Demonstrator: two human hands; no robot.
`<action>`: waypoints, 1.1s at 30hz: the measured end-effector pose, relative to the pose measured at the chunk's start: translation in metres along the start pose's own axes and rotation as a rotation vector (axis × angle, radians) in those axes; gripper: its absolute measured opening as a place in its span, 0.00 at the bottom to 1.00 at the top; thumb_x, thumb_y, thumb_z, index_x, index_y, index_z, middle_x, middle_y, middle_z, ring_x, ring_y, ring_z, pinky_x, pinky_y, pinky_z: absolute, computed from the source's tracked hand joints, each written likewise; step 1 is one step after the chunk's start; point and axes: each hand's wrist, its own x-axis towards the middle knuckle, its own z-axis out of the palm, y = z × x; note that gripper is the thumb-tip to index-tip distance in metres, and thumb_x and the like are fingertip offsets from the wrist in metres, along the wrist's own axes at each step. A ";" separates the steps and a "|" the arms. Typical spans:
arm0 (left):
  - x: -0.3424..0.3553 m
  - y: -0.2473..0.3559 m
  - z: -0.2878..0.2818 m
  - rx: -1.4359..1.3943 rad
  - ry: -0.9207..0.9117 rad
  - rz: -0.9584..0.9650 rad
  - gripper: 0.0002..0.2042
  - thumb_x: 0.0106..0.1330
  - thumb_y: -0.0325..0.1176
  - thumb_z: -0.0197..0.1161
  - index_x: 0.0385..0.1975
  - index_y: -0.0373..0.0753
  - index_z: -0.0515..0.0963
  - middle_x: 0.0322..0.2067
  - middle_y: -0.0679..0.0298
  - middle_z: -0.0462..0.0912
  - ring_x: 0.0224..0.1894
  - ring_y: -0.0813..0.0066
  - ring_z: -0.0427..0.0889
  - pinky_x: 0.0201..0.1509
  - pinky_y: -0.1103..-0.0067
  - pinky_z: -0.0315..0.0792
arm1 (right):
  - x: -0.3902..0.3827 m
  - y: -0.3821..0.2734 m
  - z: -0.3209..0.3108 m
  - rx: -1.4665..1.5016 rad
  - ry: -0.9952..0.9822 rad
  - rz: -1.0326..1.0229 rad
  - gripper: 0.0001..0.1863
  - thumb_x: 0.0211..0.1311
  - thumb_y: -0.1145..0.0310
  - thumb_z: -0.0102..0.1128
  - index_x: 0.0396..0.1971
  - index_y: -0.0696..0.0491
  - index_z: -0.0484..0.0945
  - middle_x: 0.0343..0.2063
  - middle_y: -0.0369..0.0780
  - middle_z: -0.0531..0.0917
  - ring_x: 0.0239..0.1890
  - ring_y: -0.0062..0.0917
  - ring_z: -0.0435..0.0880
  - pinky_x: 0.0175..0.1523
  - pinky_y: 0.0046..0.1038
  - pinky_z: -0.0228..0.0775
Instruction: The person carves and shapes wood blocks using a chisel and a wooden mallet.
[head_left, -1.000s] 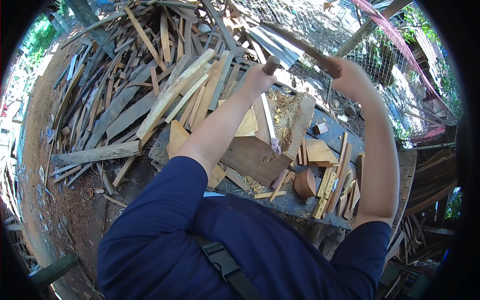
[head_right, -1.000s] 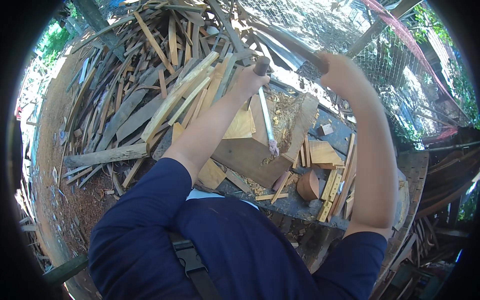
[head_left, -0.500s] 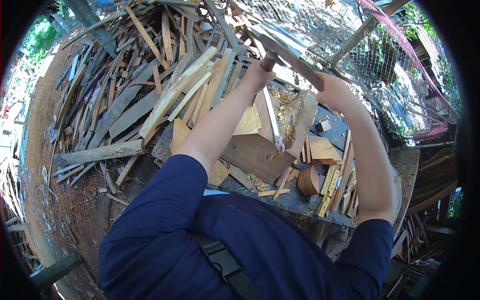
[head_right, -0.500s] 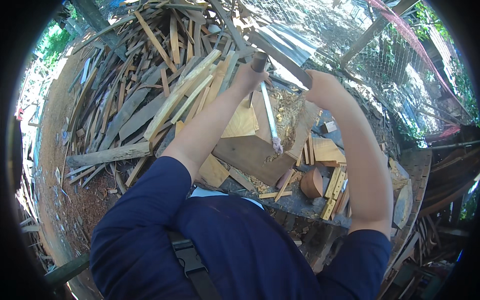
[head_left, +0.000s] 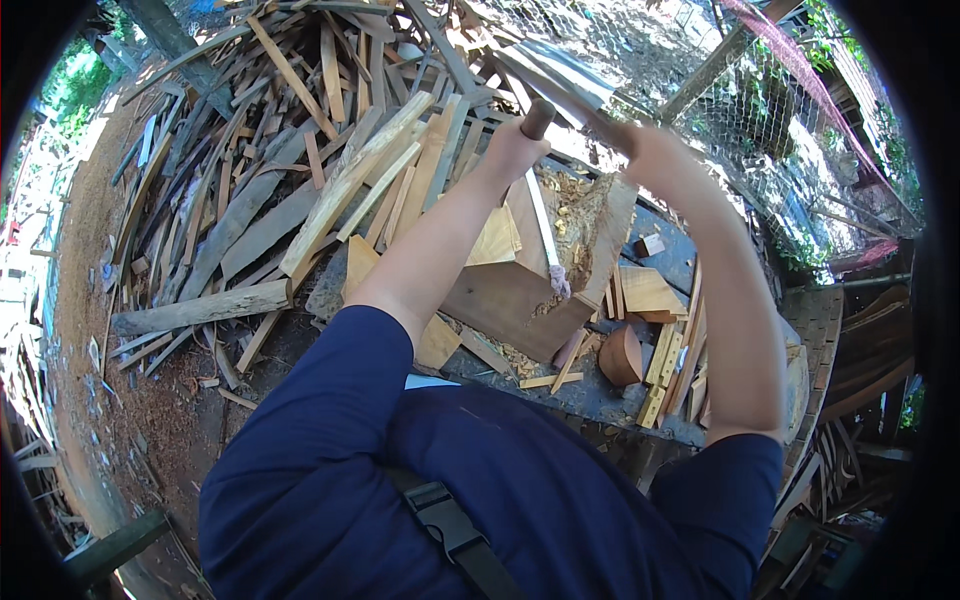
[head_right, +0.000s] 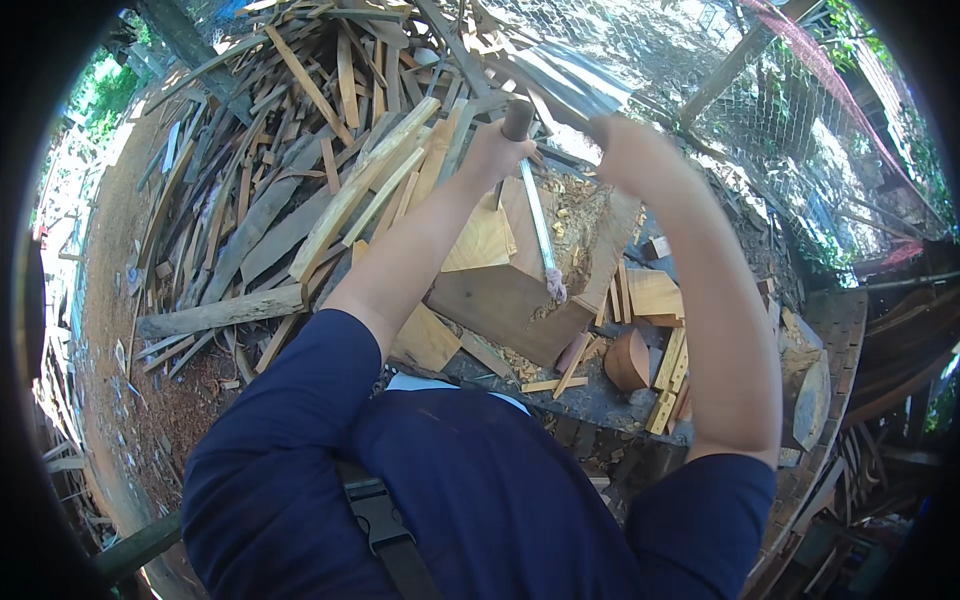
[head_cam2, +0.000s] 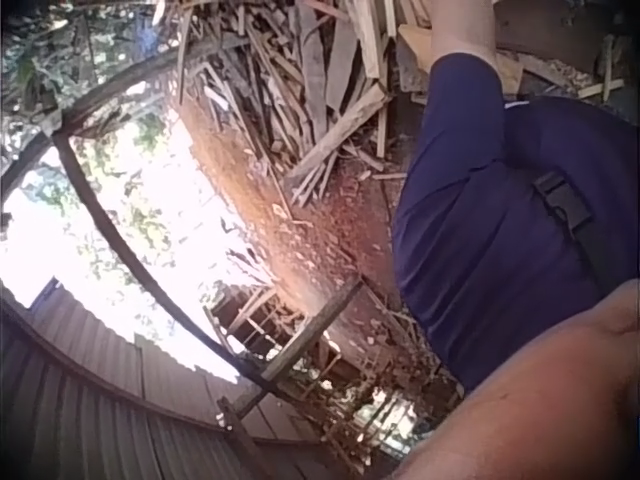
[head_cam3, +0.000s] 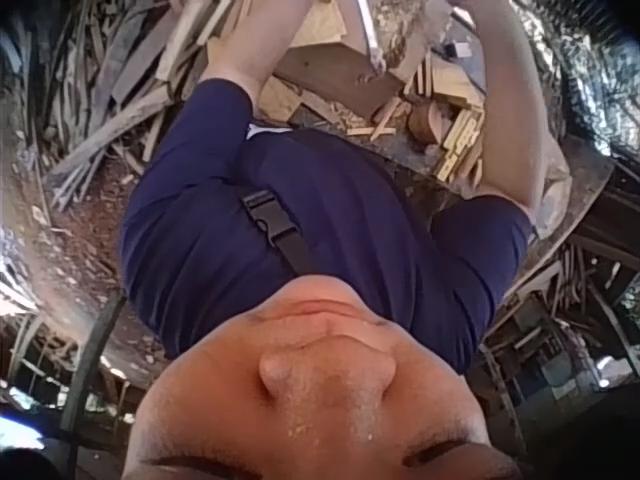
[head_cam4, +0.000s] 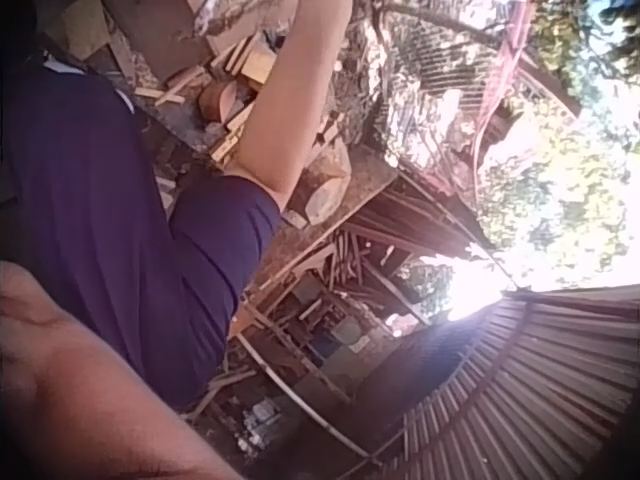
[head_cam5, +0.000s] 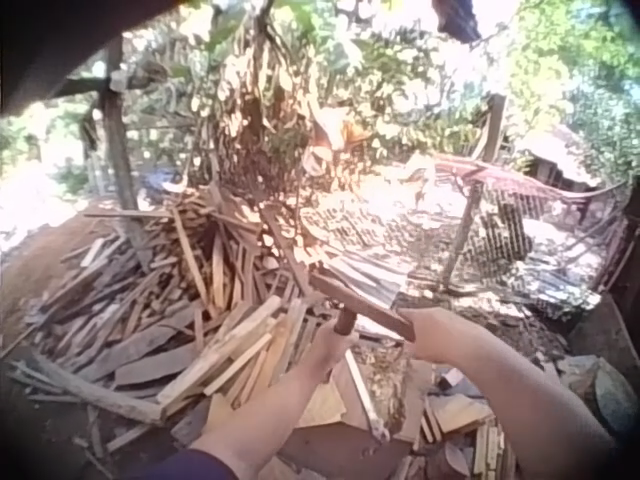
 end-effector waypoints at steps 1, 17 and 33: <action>0.001 0.005 -0.002 -0.008 0.016 -0.002 0.10 0.45 0.32 0.62 0.24 0.33 0.73 0.20 0.61 0.76 0.26 0.70 0.77 0.33 0.76 0.68 | 0.000 -0.007 0.007 0.112 -0.075 0.033 0.31 0.46 0.75 0.51 0.56 0.54 0.64 0.39 0.44 0.79 0.31 0.25 0.79 0.37 0.29 0.71; -0.008 -0.027 -0.051 -0.348 -0.007 -0.083 0.05 0.50 0.27 0.62 0.23 0.40 0.71 0.20 0.70 0.72 0.22 0.80 0.72 0.27 0.81 0.67 | -0.036 0.042 0.104 0.714 0.543 0.408 0.37 0.50 0.68 0.56 0.62 0.48 0.53 0.45 0.52 0.73 0.44 0.42 0.75 0.50 0.35 0.65; -0.129 -0.022 -0.071 -0.043 0.187 0.124 0.13 0.50 0.27 0.68 0.35 0.39 0.72 0.37 0.62 0.74 0.40 0.71 0.75 0.45 0.77 0.70 | -0.054 0.014 0.259 0.488 0.197 0.541 0.30 0.58 0.48 0.49 0.55 0.52 0.65 0.52 0.49 0.67 0.53 0.45 0.65 0.57 0.46 0.54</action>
